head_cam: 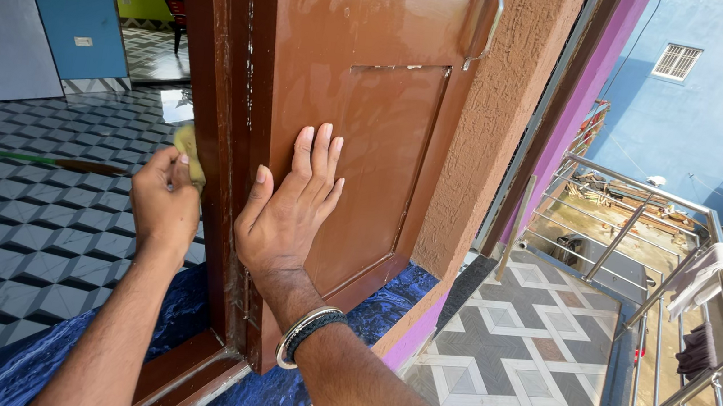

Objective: The person wipes a brown wooden door and its frame with a yellow sponge, repeatedly dipping the sponge into a pink bucket of water. They clean the door panels, the glass pane, and the surrounding frame, including the threshold, while the door remains open.

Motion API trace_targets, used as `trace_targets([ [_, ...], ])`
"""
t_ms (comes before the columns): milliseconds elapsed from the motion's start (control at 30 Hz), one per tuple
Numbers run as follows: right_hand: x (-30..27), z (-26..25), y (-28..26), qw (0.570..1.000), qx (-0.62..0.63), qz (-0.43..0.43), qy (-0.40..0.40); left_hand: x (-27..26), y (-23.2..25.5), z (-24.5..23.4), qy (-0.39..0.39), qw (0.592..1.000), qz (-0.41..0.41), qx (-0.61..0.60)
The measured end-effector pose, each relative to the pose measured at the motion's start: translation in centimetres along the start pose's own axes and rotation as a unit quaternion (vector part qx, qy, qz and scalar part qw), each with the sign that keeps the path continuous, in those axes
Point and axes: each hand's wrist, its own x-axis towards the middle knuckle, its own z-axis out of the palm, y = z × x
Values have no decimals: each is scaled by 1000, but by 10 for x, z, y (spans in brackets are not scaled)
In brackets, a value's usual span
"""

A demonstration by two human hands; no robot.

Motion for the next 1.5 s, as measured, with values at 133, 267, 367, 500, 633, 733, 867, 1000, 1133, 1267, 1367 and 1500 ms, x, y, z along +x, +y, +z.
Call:
trace_targets([
  [133,1,-1,-1,1000,-3,3,-2,23,-8,-15,-76,989,-102,-77],
  [267,0,1,-1,1000,-5,0,-2,54,7,-12,-86,971,-92,-203],
  [367,0,2,1,1000,-4,0,1,77,34,-4,-117,964,-45,-235],
  [500,-1,2,0,1000,-2,-1,5,64,38,3,-126,954,-61,-264],
  [633,-2,1,1,1000,-5,3,0,41,3,-4,-134,967,-57,-211],
  [733,0,3,0,1000,-2,3,-2,23,-26,-8,-113,981,-99,-121],
  [867,-1,1,0,1000,-3,4,-1,7,-38,-10,-109,980,-68,-150],
  [1000,0,0,-1,1000,0,0,-1,15,-17,-4,-20,974,-43,-223],
  [1133,-2,1,0,1000,-2,5,1,-2,11,8,116,968,193,-106],
  [1267,1,3,0,1000,-2,2,9,-34,24,16,139,905,378,135],
  [1367,-2,2,-1,1000,-1,-2,10,-48,22,14,115,888,400,196],
  [1500,-2,3,2,1000,-5,-2,5,-53,11,3,82,873,421,234],
])
